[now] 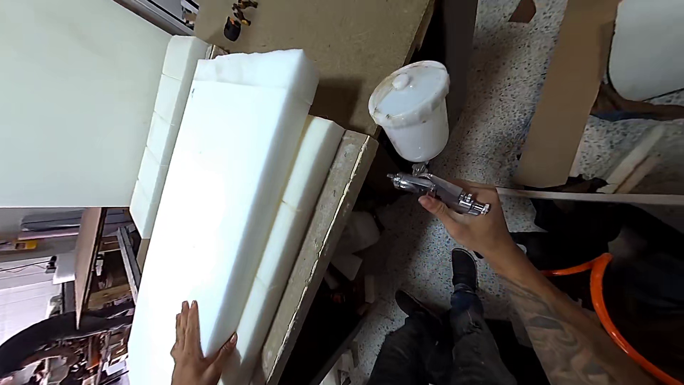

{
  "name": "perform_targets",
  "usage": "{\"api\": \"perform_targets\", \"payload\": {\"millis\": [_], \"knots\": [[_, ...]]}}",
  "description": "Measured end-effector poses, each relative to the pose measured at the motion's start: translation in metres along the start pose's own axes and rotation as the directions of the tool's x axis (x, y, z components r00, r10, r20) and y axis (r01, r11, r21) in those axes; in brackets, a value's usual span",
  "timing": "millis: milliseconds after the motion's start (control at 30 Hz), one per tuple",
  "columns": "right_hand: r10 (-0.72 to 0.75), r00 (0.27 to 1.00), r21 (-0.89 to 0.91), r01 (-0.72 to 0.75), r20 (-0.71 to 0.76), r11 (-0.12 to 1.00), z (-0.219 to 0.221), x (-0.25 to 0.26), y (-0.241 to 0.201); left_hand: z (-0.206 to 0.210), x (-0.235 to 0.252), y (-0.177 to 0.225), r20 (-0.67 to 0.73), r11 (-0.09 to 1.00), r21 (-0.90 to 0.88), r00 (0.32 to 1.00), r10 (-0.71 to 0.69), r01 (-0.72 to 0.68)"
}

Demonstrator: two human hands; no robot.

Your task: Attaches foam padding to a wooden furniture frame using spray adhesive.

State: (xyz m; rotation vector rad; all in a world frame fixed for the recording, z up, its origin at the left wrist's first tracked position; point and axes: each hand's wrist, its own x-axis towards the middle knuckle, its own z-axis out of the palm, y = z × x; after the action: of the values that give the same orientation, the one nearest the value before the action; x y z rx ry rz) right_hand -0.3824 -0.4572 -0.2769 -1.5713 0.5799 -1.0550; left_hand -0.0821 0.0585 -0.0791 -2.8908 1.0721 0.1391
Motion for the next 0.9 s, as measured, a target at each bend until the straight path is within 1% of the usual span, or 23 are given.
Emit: {"api": "perform_targets", "payload": {"millis": [100, 167, 300, 333, 433, 467, 533, 600, 633, 700, 800, 833, 900], "knots": [[0.037, 0.997, -0.045, -0.04, -0.062, 0.998, 0.003, -0.004, 0.0, 0.003, -0.001, -0.003, -0.022, 1.0, 0.015, 1.0, 0.02, -0.02], [0.067, 0.997, -0.035, -0.068, -0.033, 0.997, -0.002, -0.003, -0.003, 0.004, -0.001, -0.002, -0.039, 1.0, 0.017, 0.999, 0.022, -0.022], [0.039, 0.995, -0.083, -0.046, -0.091, 0.996, -0.006, -0.001, -0.018, 0.007, -0.005, -0.002, -0.069, 0.999, 0.024, 0.997, 0.025, -0.023], [0.053, 0.996, -0.088, -0.059, -0.067, 0.994, -0.008, -0.003, -0.021, 0.007, -0.005, -0.003, -0.074, 0.999, 0.029, 0.997, 0.024, -0.022], [0.099, 0.989, 0.001, -0.1, 0.109, 0.995, -0.01, -0.023, -0.031, 0.012, 0.0, -0.005, -0.111, 0.999, 0.036, 0.993, 0.03, -0.026], [0.09, 0.987, 0.011, -0.092, 0.131, 0.996, -0.005, -0.036, -0.035, 0.013, 0.0, -0.004, -0.131, 0.999, 0.034, 0.991, 0.028, -0.024], [0.075, 0.99, -0.007, -0.075, 0.118, 0.997, 0.011, -0.069, -0.046, 0.01, -0.004, 0.004, -0.138, 0.999, 0.038, 0.99, 0.012, -0.006], [0.106, 0.985, 0.013, -0.109, 0.138, 0.994, 0.028, -0.102, -0.064, 0.007, -0.004, 0.008, -0.136, 0.999, 0.042, 0.991, 0.008, -0.002], [0.102, 0.983, 0.024, -0.107, 0.152, 0.994, 0.039, -0.119, -0.072, 0.007, -0.003, 0.008, -0.14, 0.999, 0.044, 0.99, 0.012, -0.006], [0.071, 0.988, -0.023, -0.069, 0.139, 0.997, 0.064, -0.155, -0.082, 0.009, -0.004, 0.005, -0.147, 0.999, 0.053, 0.989, 0.017, -0.01], [0.109, 0.979, -0.01, -0.108, 0.175, 0.994, 0.097, -0.211, -0.102, 0.012, -0.008, -0.001, -0.17, 0.999, 0.047, 0.985, 0.018, -0.011], [0.099, 0.978, -0.058, -0.09, 0.183, 0.994, 0.109, -0.23, -0.11, 0.009, -0.009, -0.002, -0.158, 0.999, 0.036, 0.987, 0.029, -0.024], [0.1, 0.98, -0.14, -0.076, 0.171, 0.987, 0.133, -0.268, -0.124, -0.004, -0.017, -0.01, -0.061, 0.998, -0.016, 0.996, 0.068, -0.069]]}}
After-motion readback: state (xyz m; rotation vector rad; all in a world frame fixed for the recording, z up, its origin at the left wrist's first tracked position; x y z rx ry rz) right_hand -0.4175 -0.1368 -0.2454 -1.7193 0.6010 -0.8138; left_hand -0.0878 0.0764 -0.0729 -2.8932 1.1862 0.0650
